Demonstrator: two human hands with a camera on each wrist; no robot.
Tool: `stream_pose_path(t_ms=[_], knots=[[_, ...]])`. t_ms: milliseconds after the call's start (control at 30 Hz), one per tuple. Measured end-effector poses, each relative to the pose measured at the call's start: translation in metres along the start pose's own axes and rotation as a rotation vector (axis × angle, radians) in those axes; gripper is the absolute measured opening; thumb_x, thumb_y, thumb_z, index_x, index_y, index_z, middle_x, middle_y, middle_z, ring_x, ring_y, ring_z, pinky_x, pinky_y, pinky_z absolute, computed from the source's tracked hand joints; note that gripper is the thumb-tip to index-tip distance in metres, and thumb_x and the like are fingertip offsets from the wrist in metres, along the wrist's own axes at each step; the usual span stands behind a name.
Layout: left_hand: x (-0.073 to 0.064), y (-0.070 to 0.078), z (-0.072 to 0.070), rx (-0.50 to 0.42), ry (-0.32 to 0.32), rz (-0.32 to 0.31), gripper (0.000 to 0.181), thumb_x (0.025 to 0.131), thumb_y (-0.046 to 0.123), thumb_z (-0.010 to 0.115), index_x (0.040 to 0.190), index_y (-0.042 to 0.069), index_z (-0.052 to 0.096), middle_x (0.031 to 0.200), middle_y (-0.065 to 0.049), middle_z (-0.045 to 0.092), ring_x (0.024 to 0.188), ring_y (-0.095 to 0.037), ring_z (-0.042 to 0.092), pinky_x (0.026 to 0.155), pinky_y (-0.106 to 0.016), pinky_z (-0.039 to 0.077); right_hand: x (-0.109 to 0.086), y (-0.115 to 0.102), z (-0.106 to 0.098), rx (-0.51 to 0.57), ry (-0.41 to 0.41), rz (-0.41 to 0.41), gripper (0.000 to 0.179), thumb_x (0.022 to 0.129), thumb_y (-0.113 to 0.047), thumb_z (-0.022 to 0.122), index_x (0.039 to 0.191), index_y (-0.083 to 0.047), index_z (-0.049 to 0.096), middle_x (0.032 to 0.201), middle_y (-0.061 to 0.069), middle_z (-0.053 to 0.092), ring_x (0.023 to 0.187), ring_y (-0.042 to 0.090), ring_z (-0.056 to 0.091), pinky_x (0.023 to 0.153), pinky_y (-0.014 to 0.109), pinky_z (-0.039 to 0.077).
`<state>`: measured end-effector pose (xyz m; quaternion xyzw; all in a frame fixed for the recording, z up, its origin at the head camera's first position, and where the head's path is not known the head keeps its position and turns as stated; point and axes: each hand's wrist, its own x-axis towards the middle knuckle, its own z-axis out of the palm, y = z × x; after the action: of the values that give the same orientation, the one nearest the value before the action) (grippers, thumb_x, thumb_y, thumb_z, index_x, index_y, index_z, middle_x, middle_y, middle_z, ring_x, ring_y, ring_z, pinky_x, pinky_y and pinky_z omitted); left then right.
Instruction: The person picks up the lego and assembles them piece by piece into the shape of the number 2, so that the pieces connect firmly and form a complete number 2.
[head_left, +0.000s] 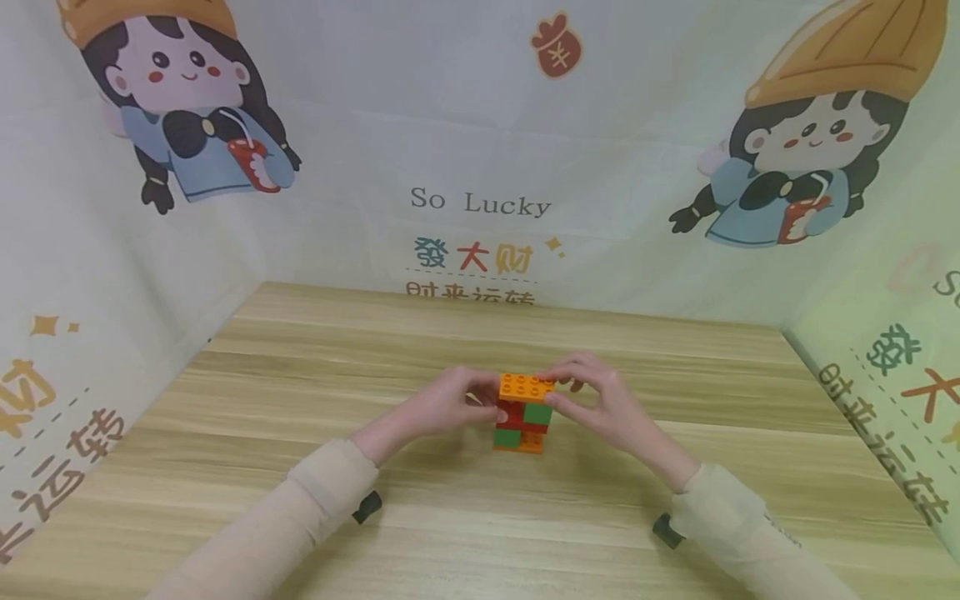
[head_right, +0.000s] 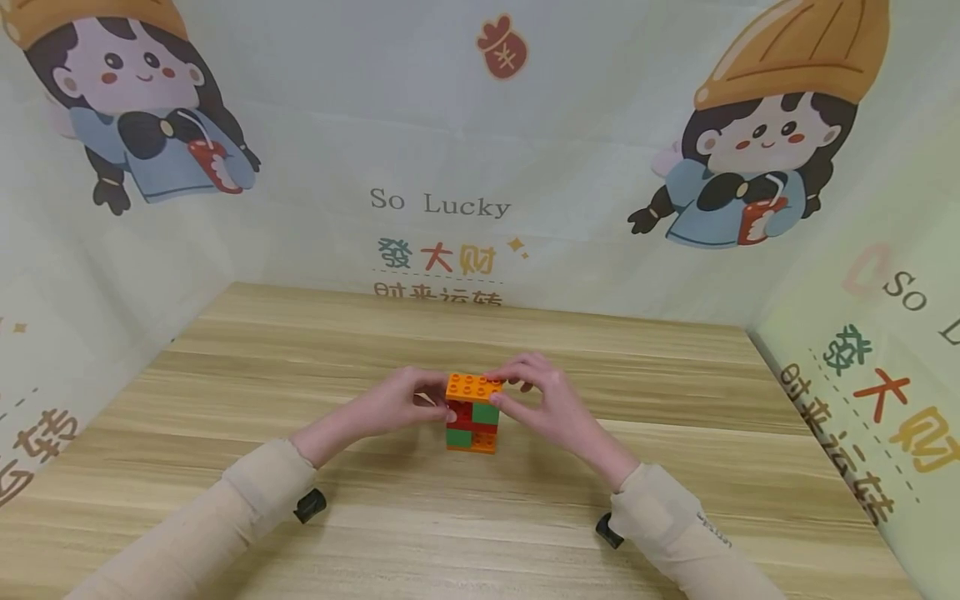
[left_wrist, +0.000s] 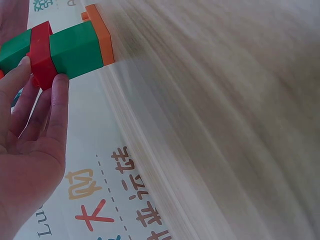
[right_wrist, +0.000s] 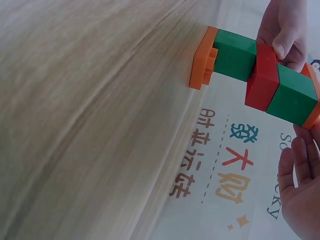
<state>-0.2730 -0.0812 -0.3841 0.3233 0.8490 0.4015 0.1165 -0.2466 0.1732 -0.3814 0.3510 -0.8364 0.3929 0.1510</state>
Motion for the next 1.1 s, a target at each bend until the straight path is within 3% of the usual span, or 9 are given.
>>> stream_pose_path(t_ms=[300,800,1100], knots=[[-0.0006,-0.0014,0.0008,-0.02,-0.003,-0.01,0.028,0.09,0.013,0.071,0.118,0.012,0.069,0.11,-0.003,0.073,0.097,-0.012,0.066,0.091,-0.031,0.058,-0.0012,0.0036,0.0032,0.024,0.035,-0.018,0.026,0.086,-0.006,0.074,0.111,-0.013,0.073,0.105,0.003,0.07,0.092,0.015,0.055,0.076,0.025,0.052],[0.0001,-0.0033,-0.0001,-0.036,-0.012,0.002,0.029,0.09,0.014,0.072,0.118,0.011,0.068,0.11,-0.004,0.073,0.095,-0.013,0.066,0.089,-0.028,0.059,-0.0016,0.0075,0.006,0.024,0.06,-0.044,0.027,0.085,-0.004,0.074,0.11,-0.011,0.072,0.106,0.004,0.071,0.09,0.017,0.056,0.074,0.029,0.053],[0.001,-0.0044,0.0005,-0.03,-0.009,0.003,0.028,0.088,0.013,0.074,0.115,0.011,0.069,0.106,-0.004,0.073,0.091,-0.012,0.065,0.086,-0.026,0.059,-0.0009,0.0041,0.0041,-0.005,0.048,-0.008,0.026,0.085,-0.008,0.075,0.111,-0.012,0.072,0.107,0.003,0.071,0.09,0.016,0.055,0.074,0.027,0.052]])
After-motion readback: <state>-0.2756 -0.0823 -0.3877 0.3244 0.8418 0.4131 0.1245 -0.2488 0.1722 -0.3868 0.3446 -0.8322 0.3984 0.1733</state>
